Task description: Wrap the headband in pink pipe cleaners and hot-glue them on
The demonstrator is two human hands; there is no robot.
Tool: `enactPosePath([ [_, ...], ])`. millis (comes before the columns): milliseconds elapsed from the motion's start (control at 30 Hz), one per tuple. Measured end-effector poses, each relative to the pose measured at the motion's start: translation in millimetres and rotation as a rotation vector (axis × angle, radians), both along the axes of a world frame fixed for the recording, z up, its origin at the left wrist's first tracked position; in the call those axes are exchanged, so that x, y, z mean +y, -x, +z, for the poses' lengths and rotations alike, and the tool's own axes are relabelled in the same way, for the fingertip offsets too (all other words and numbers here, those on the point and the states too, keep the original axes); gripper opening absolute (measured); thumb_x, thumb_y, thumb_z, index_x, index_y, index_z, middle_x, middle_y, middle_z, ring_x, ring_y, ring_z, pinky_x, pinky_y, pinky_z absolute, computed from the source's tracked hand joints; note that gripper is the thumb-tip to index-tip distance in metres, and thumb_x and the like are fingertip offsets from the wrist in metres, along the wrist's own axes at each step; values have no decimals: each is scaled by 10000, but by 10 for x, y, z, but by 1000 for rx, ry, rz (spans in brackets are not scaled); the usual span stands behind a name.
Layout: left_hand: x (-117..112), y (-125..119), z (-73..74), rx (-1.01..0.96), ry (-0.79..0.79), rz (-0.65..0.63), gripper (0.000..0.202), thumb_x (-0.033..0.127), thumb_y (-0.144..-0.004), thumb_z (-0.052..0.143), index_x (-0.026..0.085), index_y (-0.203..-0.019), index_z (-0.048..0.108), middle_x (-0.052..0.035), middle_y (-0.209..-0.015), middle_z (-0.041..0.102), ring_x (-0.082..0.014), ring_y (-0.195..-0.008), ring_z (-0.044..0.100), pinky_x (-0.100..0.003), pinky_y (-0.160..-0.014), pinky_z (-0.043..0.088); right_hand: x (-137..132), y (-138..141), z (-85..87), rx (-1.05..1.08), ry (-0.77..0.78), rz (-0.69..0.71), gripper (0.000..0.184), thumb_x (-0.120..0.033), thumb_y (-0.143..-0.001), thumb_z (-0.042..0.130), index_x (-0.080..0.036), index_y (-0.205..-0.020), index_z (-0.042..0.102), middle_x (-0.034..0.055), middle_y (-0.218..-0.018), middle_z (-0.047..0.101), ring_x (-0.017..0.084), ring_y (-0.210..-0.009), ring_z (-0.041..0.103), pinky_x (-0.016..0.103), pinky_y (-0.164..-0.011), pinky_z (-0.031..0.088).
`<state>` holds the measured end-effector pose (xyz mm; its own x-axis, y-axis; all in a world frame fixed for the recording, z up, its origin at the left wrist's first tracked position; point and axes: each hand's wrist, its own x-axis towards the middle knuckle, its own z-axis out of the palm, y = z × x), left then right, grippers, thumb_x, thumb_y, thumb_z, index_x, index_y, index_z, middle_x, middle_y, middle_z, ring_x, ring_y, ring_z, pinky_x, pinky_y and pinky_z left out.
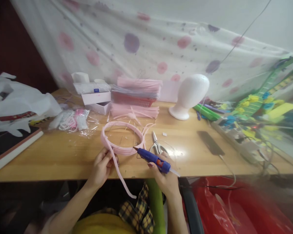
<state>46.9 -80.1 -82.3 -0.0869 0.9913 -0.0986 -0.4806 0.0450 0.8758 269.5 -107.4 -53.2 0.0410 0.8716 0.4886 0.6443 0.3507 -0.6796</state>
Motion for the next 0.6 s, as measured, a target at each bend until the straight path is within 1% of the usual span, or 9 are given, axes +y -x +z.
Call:
enactPosePath([
  [100, -8, 2, 12, 4, 12, -11, 369, 501, -684, 759, 189, -747, 573, 58, -568, 521, -100, -521, 485, -218, -504, 412, 5, -2, -25, 21, -23, -9, 477, -608, -870, 552, -210, -614, 611, 29, -647, 585, 204, -628, 590, 299, -593, 444],
  [267, -11, 8, 11, 14, 2, -7, 342, 477, -701, 751, 190, -736, 569, 51, -563, 535, -99, -516, 490, -218, -505, 409, 5, -31, -82, 24, -18, -46, 470, -611, -858, 564, -210, -620, 625, 39, -672, 609, 223, -668, 609, 326, -656, 472],
  [433, -6, 15, -7, 36, -29, -5, 308, 456, -734, 728, 186, -742, 580, 42, -570, 562, -101, -521, 519, -217, -525, 425, -1, -24, -37, 1, 7, -20, 459, -597, -869, 554, -216, -623, 626, 29, -652, 589, 208, -637, 586, 303, -605, 447],
  [600, -1, 16, 3, 33, -14, -8, 324, 467, -724, 735, 188, -742, 570, 51, -575, 548, -99, -505, 520, -218, -505, 413, -3, -17, -13, 11, 6, -17, 453, -593, -863, 562, -217, -616, 618, 28, -649, 580, 207, -629, 578, 298, -582, 434],
])
